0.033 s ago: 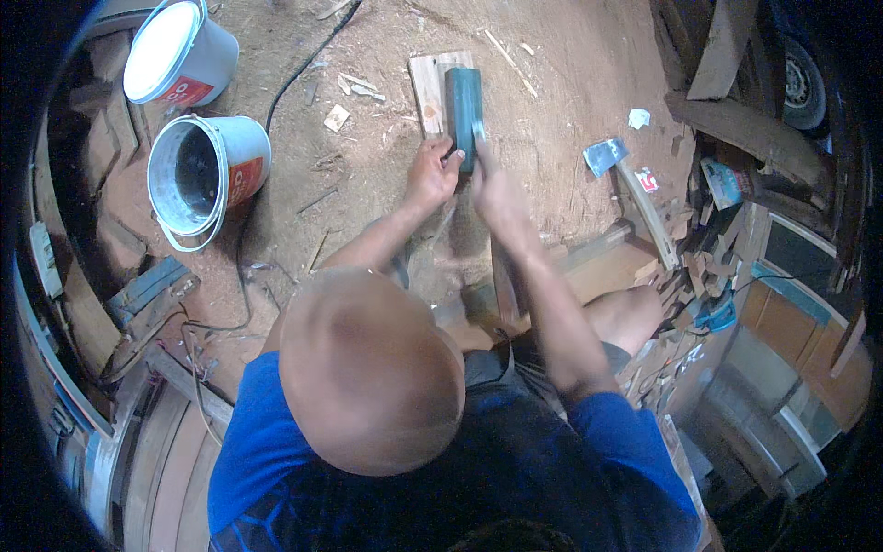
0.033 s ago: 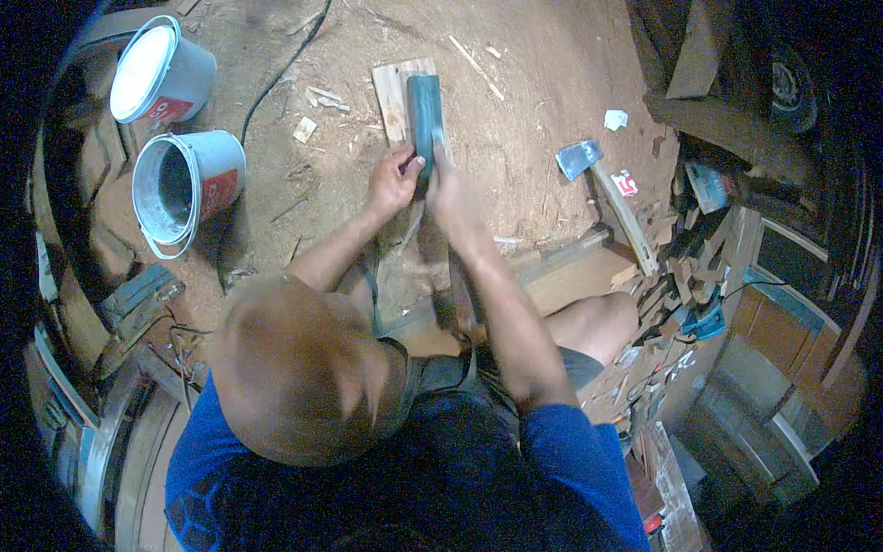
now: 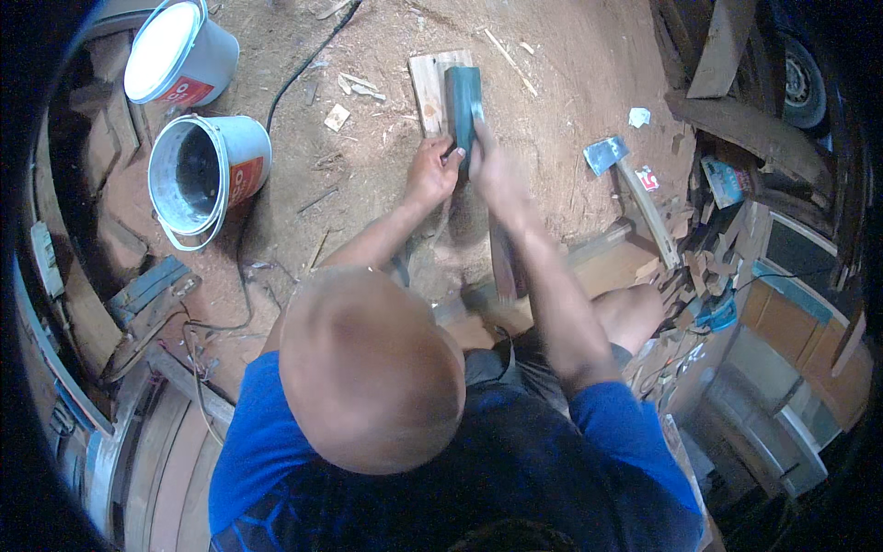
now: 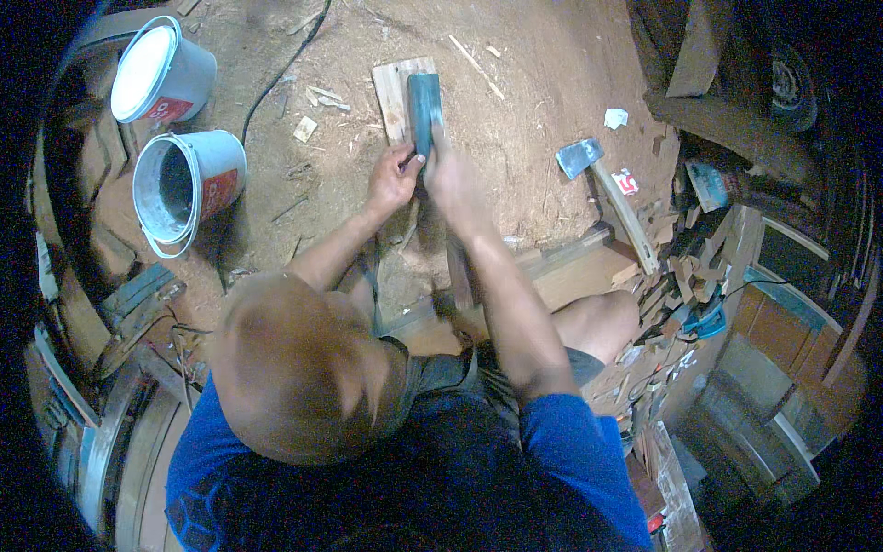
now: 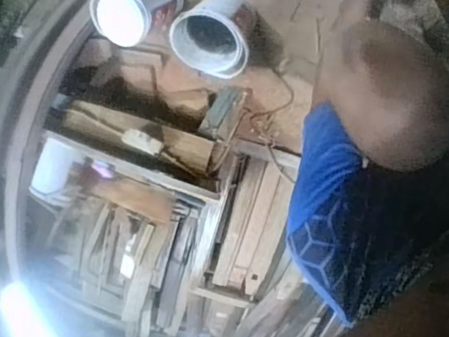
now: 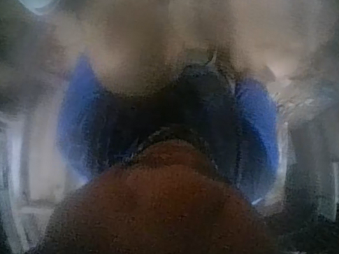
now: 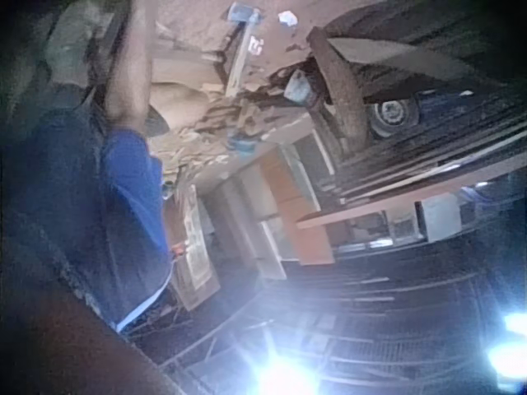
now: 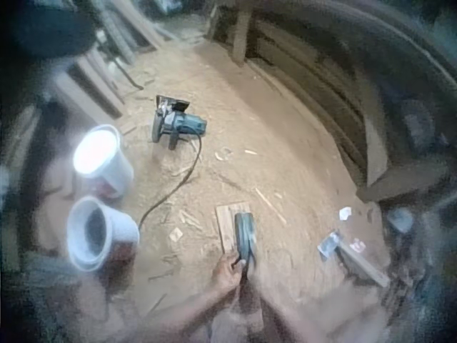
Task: The person retrieves a chisel and a sharpening stone, then sits on the floor to sharpen the chisel. They apply water from a bucket to the stone and rub the chisel blade against it repeatedly, checking the edge periodically.
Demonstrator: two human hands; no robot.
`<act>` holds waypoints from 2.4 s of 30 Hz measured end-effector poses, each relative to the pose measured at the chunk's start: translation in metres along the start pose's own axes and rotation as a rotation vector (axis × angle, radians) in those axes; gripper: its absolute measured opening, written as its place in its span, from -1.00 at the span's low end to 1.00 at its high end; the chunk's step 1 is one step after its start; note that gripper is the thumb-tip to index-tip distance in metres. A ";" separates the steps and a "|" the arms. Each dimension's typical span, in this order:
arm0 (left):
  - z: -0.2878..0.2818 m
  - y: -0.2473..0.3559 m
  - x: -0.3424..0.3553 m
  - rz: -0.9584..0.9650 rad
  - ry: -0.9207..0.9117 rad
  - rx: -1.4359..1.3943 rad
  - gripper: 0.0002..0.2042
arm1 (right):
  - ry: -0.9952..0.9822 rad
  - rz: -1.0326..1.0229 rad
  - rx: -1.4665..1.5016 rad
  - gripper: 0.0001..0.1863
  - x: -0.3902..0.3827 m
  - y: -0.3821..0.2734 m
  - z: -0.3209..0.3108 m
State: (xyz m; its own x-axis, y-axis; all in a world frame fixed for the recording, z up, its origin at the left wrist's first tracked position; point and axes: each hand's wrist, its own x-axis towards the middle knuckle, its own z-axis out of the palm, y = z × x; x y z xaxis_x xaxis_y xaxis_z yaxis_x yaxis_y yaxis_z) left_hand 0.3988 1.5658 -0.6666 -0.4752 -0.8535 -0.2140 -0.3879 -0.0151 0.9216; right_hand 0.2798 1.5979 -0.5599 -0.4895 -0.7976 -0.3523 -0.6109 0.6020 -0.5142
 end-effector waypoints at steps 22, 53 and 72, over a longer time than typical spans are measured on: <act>0.005 -0.024 0.004 -0.003 -0.032 -0.087 -0.65 | -0.163 0.017 -0.059 -0.51 -0.055 0.025 0.002; 0.015 -0.036 0.002 -0.036 -0.008 -0.259 -0.60 | -0.080 -0.014 -0.041 -0.57 -0.075 0.036 0.012; 0.006 -0.013 -0.012 0.190 -0.056 -0.016 -0.52 | -0.002 -0.092 0.007 -0.57 0.024 -0.005 0.005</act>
State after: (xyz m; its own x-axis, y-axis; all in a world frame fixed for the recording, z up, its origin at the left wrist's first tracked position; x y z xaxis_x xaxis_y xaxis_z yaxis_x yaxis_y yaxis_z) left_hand 0.4050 1.5797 -0.6781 -0.5818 -0.8116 -0.0530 -0.2751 0.1351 0.9519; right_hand 0.2741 1.5756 -0.5693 -0.4299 -0.8498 -0.3050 -0.6489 0.5257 -0.5500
